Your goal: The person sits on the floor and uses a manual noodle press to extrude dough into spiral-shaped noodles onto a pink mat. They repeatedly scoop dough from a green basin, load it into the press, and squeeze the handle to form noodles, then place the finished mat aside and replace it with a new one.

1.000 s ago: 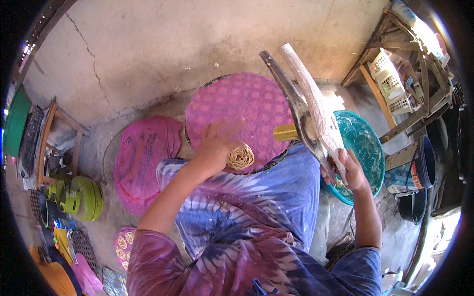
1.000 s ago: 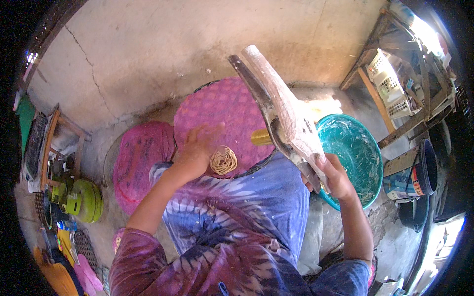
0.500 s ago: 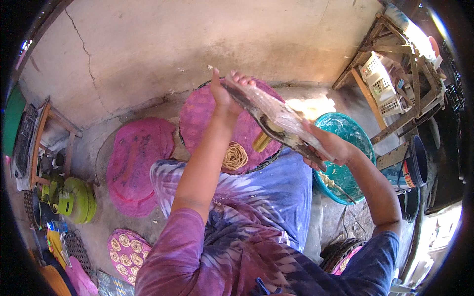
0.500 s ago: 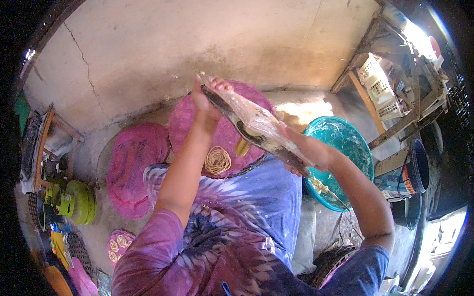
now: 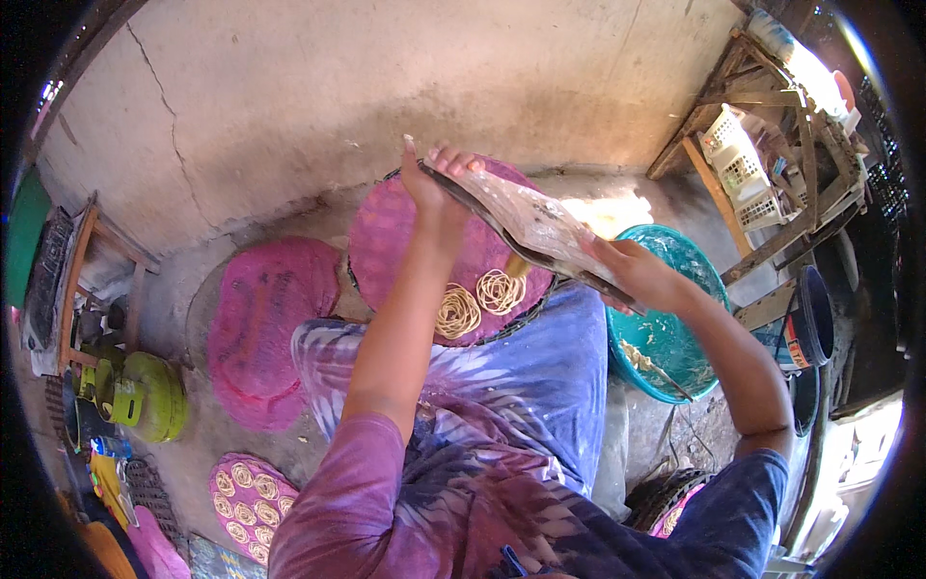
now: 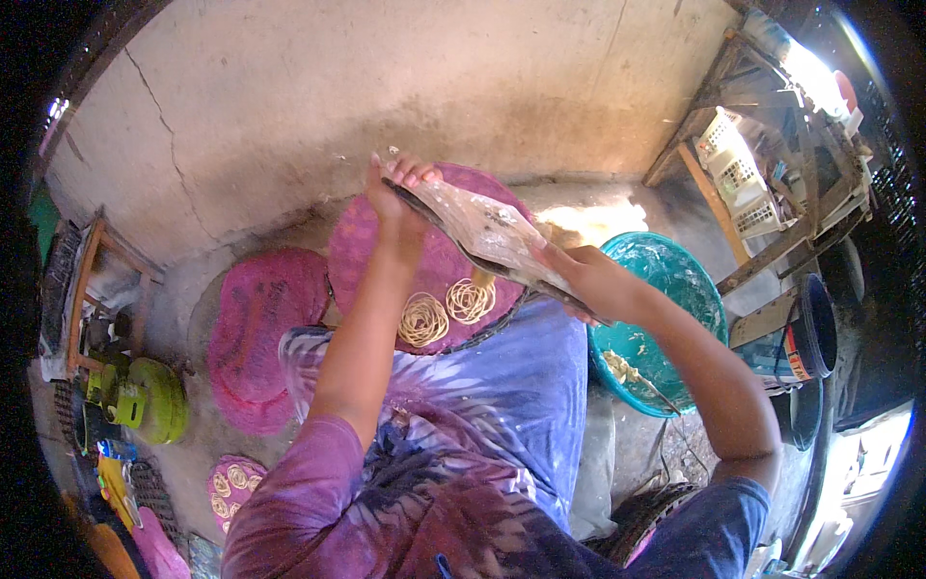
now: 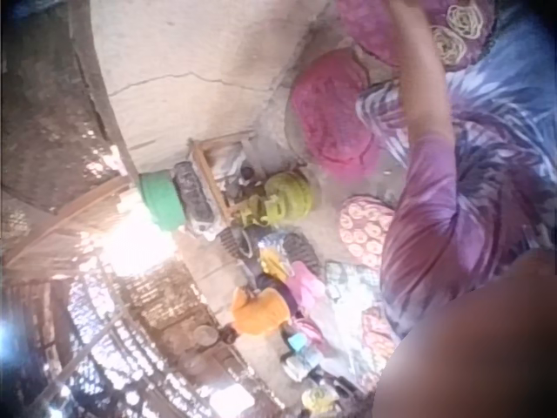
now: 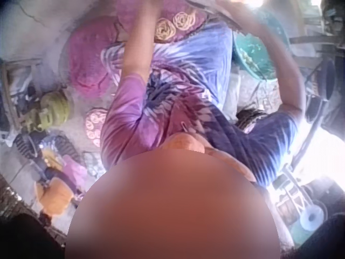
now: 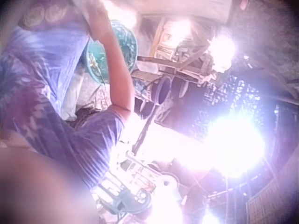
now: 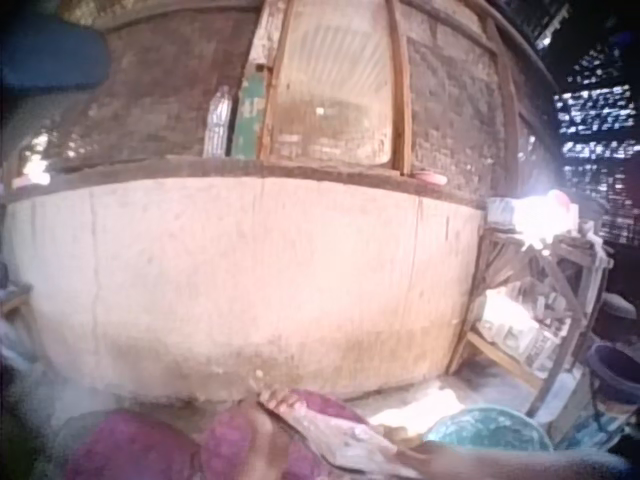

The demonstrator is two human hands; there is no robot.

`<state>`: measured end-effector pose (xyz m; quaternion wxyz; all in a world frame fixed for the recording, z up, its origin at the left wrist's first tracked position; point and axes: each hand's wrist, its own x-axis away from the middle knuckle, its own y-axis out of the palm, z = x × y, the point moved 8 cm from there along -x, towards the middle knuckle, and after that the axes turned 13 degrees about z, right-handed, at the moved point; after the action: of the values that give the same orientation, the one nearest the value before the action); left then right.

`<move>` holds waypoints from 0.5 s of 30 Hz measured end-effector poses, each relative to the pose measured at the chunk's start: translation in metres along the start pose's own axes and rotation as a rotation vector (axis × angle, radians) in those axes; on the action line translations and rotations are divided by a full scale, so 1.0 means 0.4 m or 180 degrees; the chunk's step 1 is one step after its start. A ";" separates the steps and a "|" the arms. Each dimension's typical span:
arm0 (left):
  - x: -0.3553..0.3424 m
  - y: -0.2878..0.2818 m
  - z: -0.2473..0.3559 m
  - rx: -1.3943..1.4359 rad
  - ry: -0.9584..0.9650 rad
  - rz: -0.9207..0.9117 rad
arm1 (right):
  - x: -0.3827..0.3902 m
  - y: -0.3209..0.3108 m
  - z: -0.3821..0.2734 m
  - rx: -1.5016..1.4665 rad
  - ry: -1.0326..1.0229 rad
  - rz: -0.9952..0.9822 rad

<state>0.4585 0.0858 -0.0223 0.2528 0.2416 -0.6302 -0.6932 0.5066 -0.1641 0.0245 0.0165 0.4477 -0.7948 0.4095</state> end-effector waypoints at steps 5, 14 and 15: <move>-0.002 0.026 0.022 -0.0012 -0.0318 -0.0067 | 0.005 0.040 0.016 -0.0269 -0.0159 0.0001; 0.009 0.024 -0.087 -0.0196 -0.0228 0.0178 | 0.000 -0.018 0.101 -0.0418 -0.0051 0.0247; 0.008 0.018 -0.098 -0.0334 -0.0343 0.0395 | 0.000 -0.020 0.107 -0.0486 -0.0105 0.0275</move>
<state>0.4820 0.0534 -0.0187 0.2733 0.1509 -0.6195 -0.7203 0.5271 -0.1947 0.0010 0.0199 0.4171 -0.8424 0.3406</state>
